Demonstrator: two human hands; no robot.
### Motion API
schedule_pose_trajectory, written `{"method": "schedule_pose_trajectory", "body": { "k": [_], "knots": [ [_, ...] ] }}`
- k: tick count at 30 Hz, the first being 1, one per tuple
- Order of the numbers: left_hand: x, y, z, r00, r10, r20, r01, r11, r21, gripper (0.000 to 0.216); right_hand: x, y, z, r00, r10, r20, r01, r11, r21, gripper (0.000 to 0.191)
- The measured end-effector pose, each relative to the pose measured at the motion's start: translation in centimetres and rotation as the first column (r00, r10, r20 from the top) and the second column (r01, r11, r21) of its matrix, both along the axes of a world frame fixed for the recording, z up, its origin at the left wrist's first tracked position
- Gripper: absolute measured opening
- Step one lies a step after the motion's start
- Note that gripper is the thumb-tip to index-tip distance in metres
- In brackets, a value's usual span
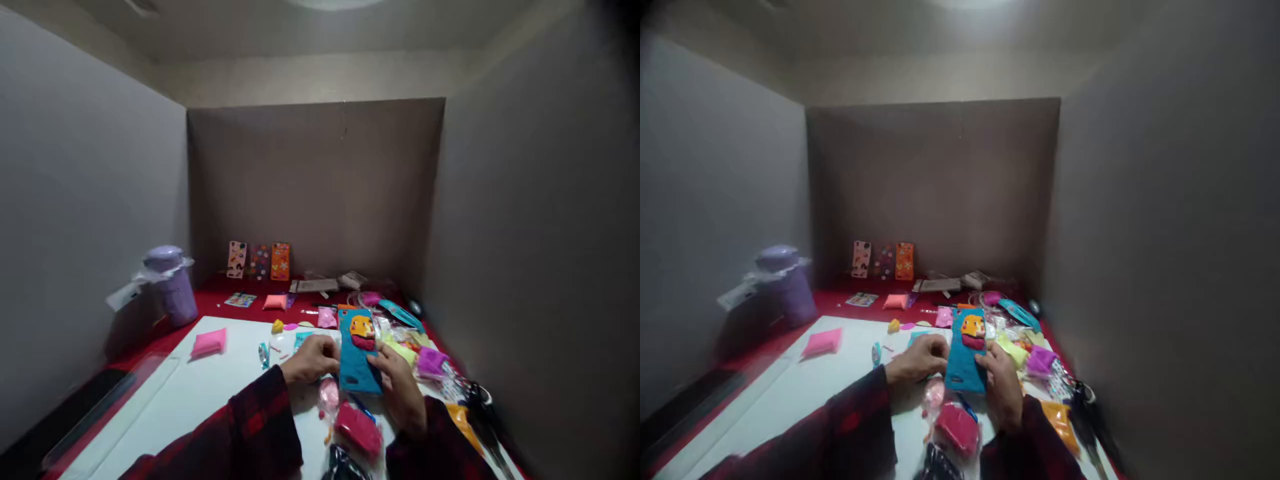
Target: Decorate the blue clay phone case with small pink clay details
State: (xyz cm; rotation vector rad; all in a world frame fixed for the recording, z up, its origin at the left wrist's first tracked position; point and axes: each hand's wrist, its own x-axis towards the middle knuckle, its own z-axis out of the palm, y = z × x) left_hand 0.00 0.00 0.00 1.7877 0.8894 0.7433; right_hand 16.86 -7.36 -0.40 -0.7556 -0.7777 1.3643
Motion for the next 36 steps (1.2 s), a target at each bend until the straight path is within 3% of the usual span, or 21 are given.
{"method": "schedule_pose_trajectory", "body": {
  "k": [9,20,28,36],
  "knots": [
    [0.0,-0.1,0.7,0.978,0.112,0.174,-0.100,0.992,-0.072,0.013,-0.1,0.1,0.2,0.999,-0.027,-0.036,0.025,0.999,-0.042,0.028],
    [-0.2,-0.8,2.3,0.880,0.307,0.362,-0.286,0.952,-0.111,0.018,-0.3,0.0,0.5,0.996,-0.053,-0.078,0.056,0.998,0.040,0.030],
    [-0.4,-1.6,2.8,0.845,0.345,0.409,-0.263,0.933,-0.245,0.031,0.0,0.0,0.5,0.996,-0.055,-0.066,0.061,0.994,0.090,0.031],
    [-0.9,-1.8,3.7,0.825,0.295,0.482,-0.196,0.949,-0.246,0.035,-0.2,0.1,0.1,1.000,-0.020,-0.005,0.020,0.990,0.137,0.031]
  ]
}}
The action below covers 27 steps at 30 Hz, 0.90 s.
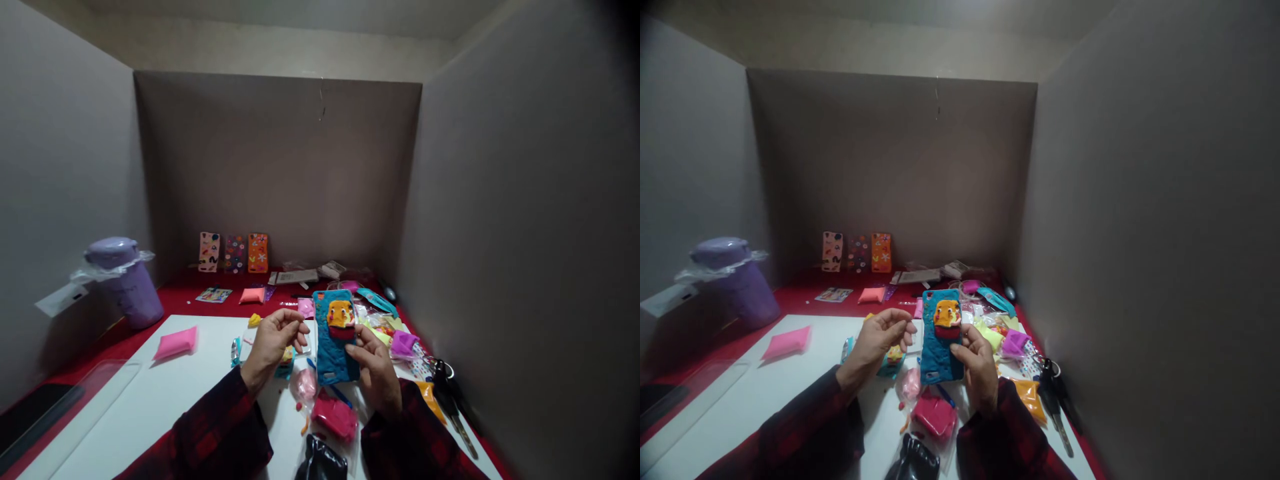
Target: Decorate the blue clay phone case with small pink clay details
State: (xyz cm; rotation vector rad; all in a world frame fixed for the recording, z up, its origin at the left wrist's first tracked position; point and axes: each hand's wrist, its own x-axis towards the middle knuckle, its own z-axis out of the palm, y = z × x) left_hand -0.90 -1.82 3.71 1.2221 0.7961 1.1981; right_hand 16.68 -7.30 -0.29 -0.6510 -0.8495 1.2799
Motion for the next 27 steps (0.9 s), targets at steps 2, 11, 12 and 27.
{"method": "schedule_pose_trajectory", "body": {
  "k": [2,11,12,27],
  "knots": [
    [-0.1,-0.3,0.4,1.000,0.010,0.006,-0.010,1.000,0.002,0.034,0.0,-0.1,0.0,1.000,0.011,0.020,-0.011,1.000,0.008,0.031],
    [-0.3,-1.3,1.2,1.000,0.000,-0.004,0.000,1.000,-0.001,0.029,0.2,-0.4,0.0,0.991,0.036,0.132,-0.040,0.999,0.029,0.031],
    [-0.2,-1.3,1.2,1.000,-0.006,0.000,0.006,1.000,0.004,0.029,0.2,-0.4,0.0,0.989,0.037,0.143,-0.041,0.999,0.029,0.031],
    [-0.3,-1.2,1.4,0.991,0.125,-0.042,-0.123,0.992,0.036,0.022,0.4,-0.3,0.0,0.984,0.037,0.174,-0.042,0.999,0.029,0.027]
  ]
}}
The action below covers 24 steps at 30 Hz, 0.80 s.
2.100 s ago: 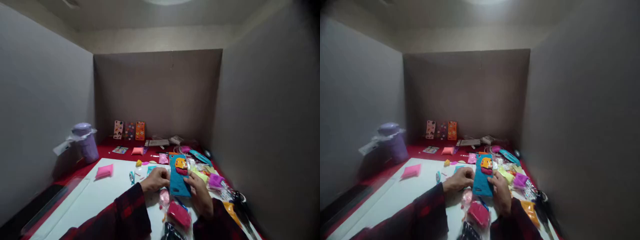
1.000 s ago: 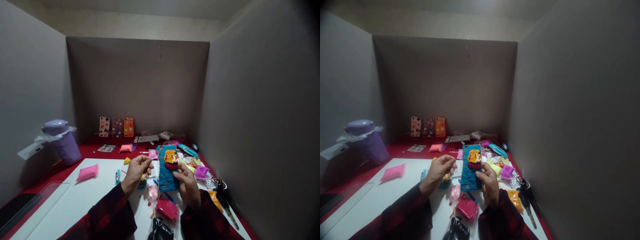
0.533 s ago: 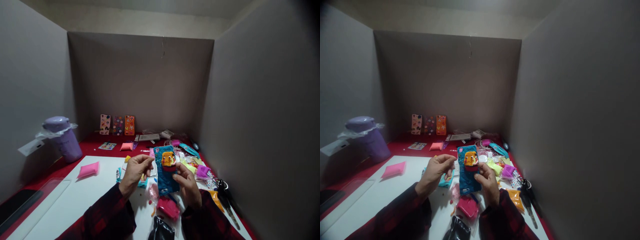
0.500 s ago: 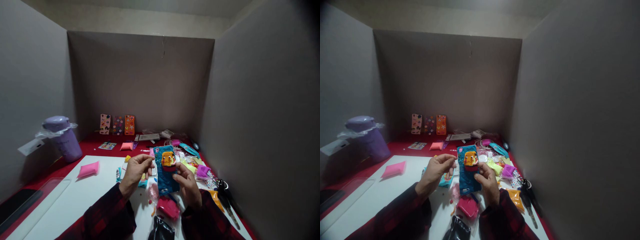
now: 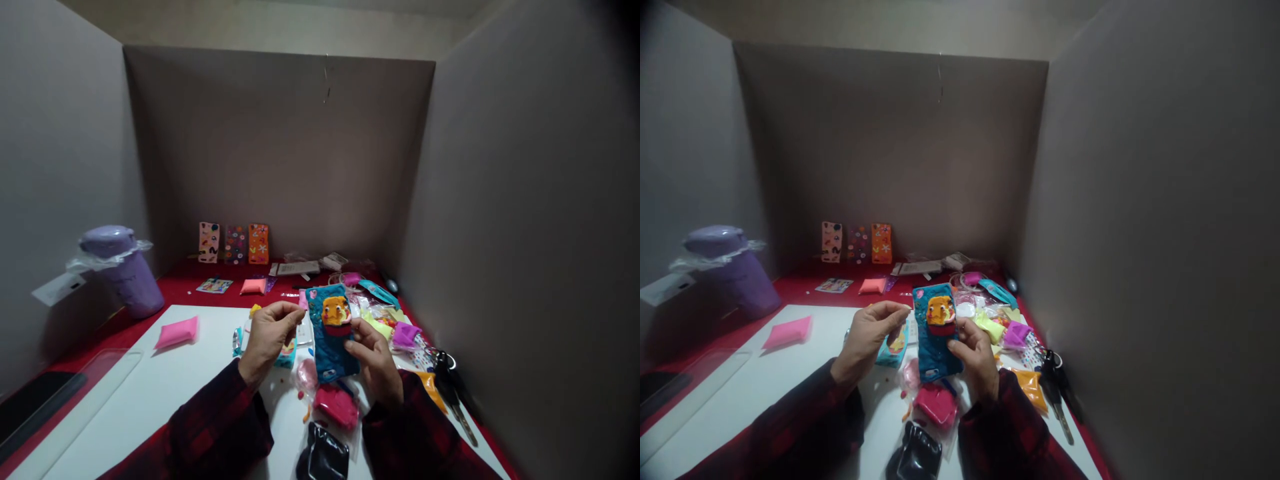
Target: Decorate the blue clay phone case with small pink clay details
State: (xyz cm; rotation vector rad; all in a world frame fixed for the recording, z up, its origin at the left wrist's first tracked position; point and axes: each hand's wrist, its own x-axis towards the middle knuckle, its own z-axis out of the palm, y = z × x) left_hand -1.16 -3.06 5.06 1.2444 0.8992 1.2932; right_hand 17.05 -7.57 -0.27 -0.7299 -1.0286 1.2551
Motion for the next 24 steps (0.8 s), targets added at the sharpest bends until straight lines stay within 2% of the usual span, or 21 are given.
{"method": "schedule_pose_trajectory", "body": {
  "k": [11,24],
  "knots": [
    [0.1,-0.5,0.2,0.999,-0.014,-0.030,0.015,1.000,0.009,0.023,-0.3,-0.2,0.3,0.999,-0.014,-0.045,0.012,0.999,-0.033,0.028],
    [0.3,0.2,-0.6,1.000,-0.016,-0.016,0.016,0.999,0.051,0.022,-1.0,-0.5,1.2,0.986,-0.006,-0.166,-0.013,0.994,-0.113,0.029]
  ]
}}
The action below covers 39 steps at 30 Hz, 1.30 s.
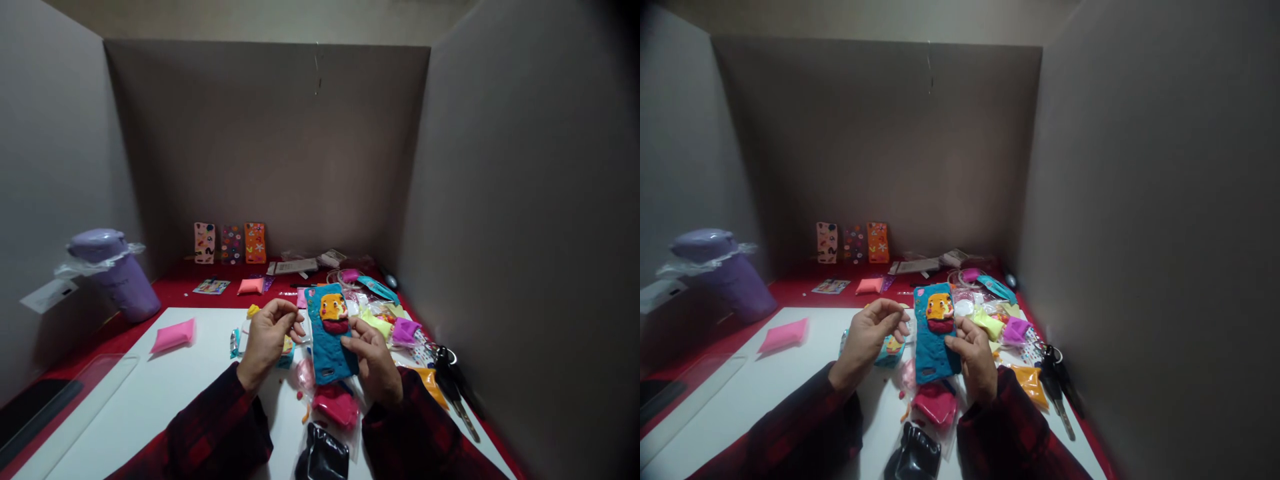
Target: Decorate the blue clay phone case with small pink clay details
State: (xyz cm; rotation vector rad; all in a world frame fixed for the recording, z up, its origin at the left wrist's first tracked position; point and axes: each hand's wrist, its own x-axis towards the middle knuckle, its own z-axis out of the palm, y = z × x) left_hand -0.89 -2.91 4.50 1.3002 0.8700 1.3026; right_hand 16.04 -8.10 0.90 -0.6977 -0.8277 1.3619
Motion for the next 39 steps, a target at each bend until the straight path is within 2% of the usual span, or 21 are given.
{"method": "schedule_pose_trajectory", "body": {
  "k": [10,18,26,33,39],
  "knots": [
    [-0.06,-0.53,0.52,1.000,0.009,0.010,-0.009,0.999,-0.040,0.022,0.16,0.27,-0.56,1.000,0.001,0.007,-0.001,1.000,-0.004,0.028],
    [-0.20,-0.20,0.16,0.998,-0.050,0.039,0.051,0.998,-0.041,0.021,0.02,0.20,-0.71,0.999,0.038,0.018,-0.038,0.999,0.002,0.025],
    [-0.37,0.03,0.10,1.000,0.001,0.021,0.000,0.999,-0.047,0.020,0.04,0.12,-0.75,0.997,0.050,0.053,-0.051,0.999,0.003,0.026],
    [-0.40,-0.11,0.24,1.000,0.026,-0.018,-0.026,1.000,-0.003,0.018,0.08,0.22,-0.82,0.995,0.079,0.064,-0.079,0.997,0.002,0.028],
    [-0.15,-0.03,-0.35,0.993,0.069,-0.095,-0.061,0.994,0.087,0.012,0.18,0.16,-0.78,0.993,0.094,0.064,-0.094,0.996,-0.002,0.029]
  ]
}}
